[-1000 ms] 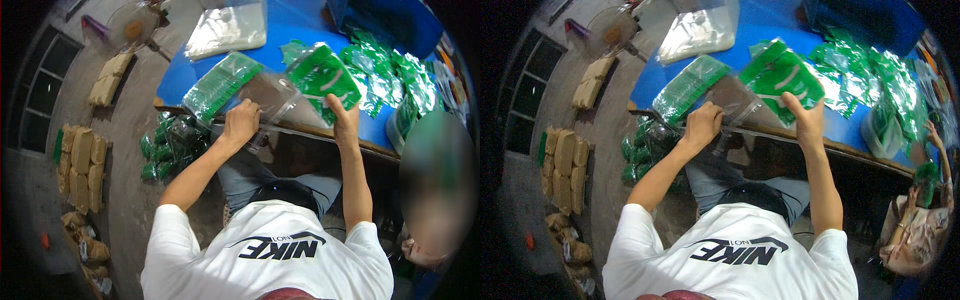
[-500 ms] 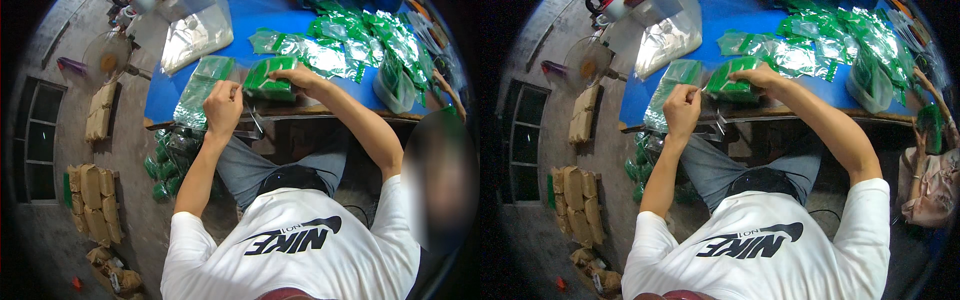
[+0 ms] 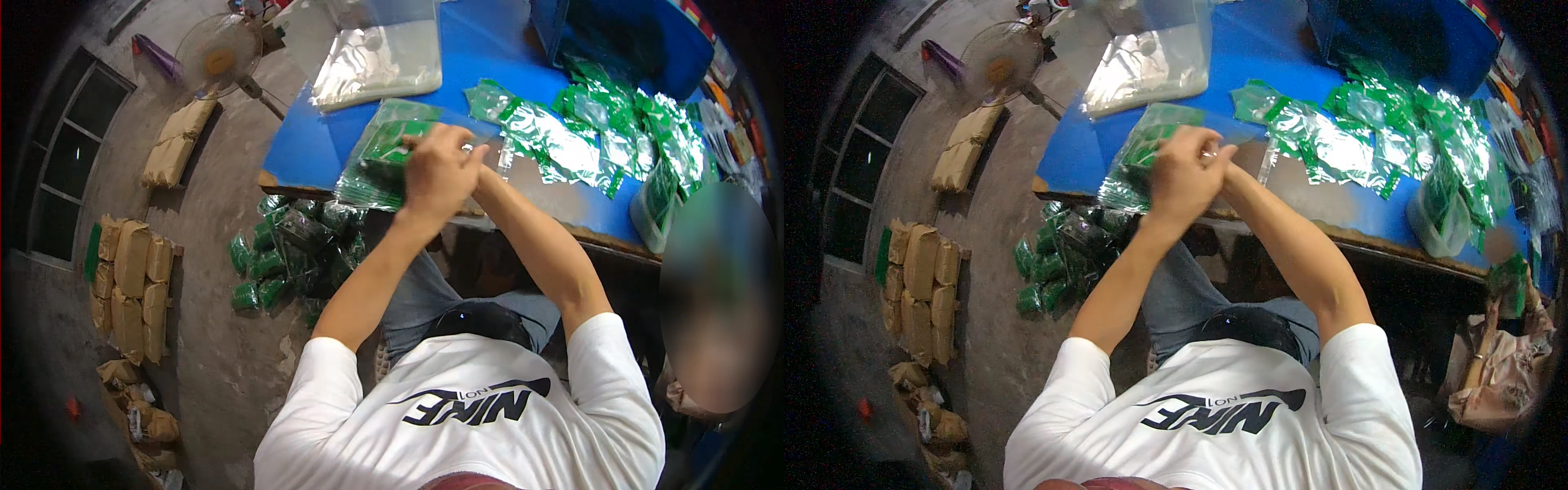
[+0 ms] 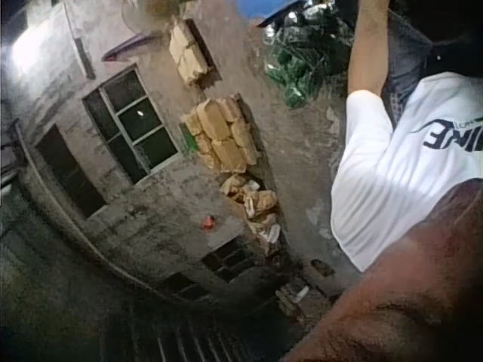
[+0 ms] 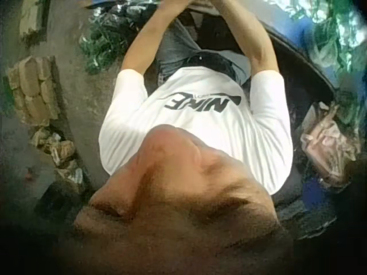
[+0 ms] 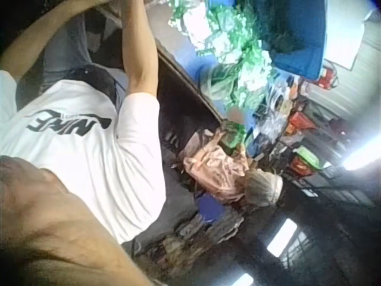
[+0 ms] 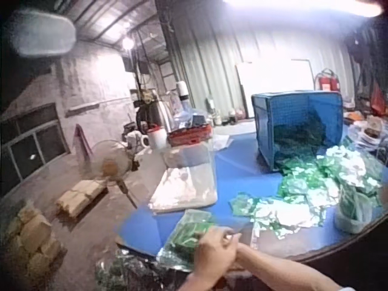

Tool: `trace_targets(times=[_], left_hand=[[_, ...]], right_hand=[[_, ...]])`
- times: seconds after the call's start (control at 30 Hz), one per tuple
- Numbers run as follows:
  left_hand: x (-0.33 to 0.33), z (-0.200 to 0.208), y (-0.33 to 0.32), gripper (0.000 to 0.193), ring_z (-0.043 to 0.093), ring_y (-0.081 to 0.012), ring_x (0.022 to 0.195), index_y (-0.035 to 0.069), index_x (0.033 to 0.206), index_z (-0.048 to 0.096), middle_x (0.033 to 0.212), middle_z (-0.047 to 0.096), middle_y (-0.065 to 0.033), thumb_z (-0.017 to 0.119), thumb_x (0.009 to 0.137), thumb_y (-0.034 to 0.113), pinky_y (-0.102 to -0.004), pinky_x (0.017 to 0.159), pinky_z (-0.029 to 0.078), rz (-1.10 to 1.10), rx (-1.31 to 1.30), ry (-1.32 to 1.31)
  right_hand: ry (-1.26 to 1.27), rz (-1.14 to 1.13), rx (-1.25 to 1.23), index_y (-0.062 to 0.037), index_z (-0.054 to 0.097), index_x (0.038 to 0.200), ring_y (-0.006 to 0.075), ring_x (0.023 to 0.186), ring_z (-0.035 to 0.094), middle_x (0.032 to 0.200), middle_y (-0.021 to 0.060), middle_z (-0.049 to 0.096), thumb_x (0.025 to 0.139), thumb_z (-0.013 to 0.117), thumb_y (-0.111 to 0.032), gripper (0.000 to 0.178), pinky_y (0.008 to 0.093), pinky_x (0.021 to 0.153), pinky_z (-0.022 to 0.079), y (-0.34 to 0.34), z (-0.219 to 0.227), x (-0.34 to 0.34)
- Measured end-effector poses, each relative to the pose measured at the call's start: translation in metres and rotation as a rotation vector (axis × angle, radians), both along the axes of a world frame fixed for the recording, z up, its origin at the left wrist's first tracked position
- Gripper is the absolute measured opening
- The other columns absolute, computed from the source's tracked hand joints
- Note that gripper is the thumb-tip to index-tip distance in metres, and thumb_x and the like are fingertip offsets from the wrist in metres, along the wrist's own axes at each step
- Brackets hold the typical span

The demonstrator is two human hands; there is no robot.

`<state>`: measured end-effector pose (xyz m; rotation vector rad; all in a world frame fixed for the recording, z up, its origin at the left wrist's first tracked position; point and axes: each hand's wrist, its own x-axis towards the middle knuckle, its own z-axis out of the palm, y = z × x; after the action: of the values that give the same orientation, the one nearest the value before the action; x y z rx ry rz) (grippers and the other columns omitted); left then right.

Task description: Packing green plastic sheets or pieces into clear plastic bags in a manufacturing workspace.

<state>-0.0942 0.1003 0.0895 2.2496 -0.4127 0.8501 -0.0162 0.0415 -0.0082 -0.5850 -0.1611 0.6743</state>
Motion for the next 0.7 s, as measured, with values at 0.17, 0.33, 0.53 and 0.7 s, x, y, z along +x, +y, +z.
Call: trace_targets(times=[0.17, 0.33, 0.53, 0.7], left_hand=[[0.057, -0.062, 0.225, 0.075, 0.049, -0.0286, 0.128, -0.001, 0.148, 0.031, 0.142, 0.050, -0.0224, 0.059, 0.097, 0.046, -0.0414, 0.111, 0.035, 0.035, -0.899, 0.561], [0.059, -0.079, 0.229, 0.094, 0.019, -0.0312, 0.151, 0.002, 0.158, 0.000, 0.161, 0.023, -0.0222, 0.043, 0.099, 0.061, -0.0438, 0.122, 0.013, -0.281, -1.026, 0.845], [0.078, -0.077, 0.194, 0.087, 0.012, -0.0281, 0.153, 0.001, 0.158, 0.001, 0.164, 0.016, -0.0178, 0.037, 0.102, 0.058, -0.0399, 0.123, 0.008, -0.453, -0.915, 0.908], [0.060, -0.071, 0.199, 0.077, 0.019, -0.0293, 0.150, 0.005, 0.159, 0.005, 0.164, 0.017, -0.0171, 0.037, 0.105, 0.049, -0.0405, 0.122, 0.014, -0.466, -1.046, 0.890]], right_hand=[[-0.264, -0.387, -0.877, 0.0123, 0.059, 0.120, 0.0251, 0.096, 0.067, 0.112, 0.0181, 0.067, 0.067, 0.088, -0.048, 0.086, 0.0372, 0.081, 0.057, 0.024, 0.028, -0.010], [-0.333, -0.192, -1.087, 0.0139, 0.066, 0.110, 0.0250, 0.100, 0.069, 0.111, 0.0222, 0.070, 0.065, 0.085, -0.059, 0.088, 0.0368, 0.081, 0.057, 0.025, 0.030, 0.027], [-0.566, -0.375, -1.134, 0.0188, 0.038, 0.132, 0.0430, 0.111, 0.064, 0.121, 0.0349, 0.060, 0.075, 0.071, -0.073, 0.113, 0.0423, 0.091, 0.054, -0.009, -0.046, 0.063], [-0.398, -0.389, -1.167, 0.0164, 0.022, 0.141, 0.0446, 0.115, 0.061, 0.124, 0.0373, 0.057, 0.084, 0.073, -0.055, 0.105, 0.0453, 0.097, 0.050, 0.009, 0.017, 0.012]])
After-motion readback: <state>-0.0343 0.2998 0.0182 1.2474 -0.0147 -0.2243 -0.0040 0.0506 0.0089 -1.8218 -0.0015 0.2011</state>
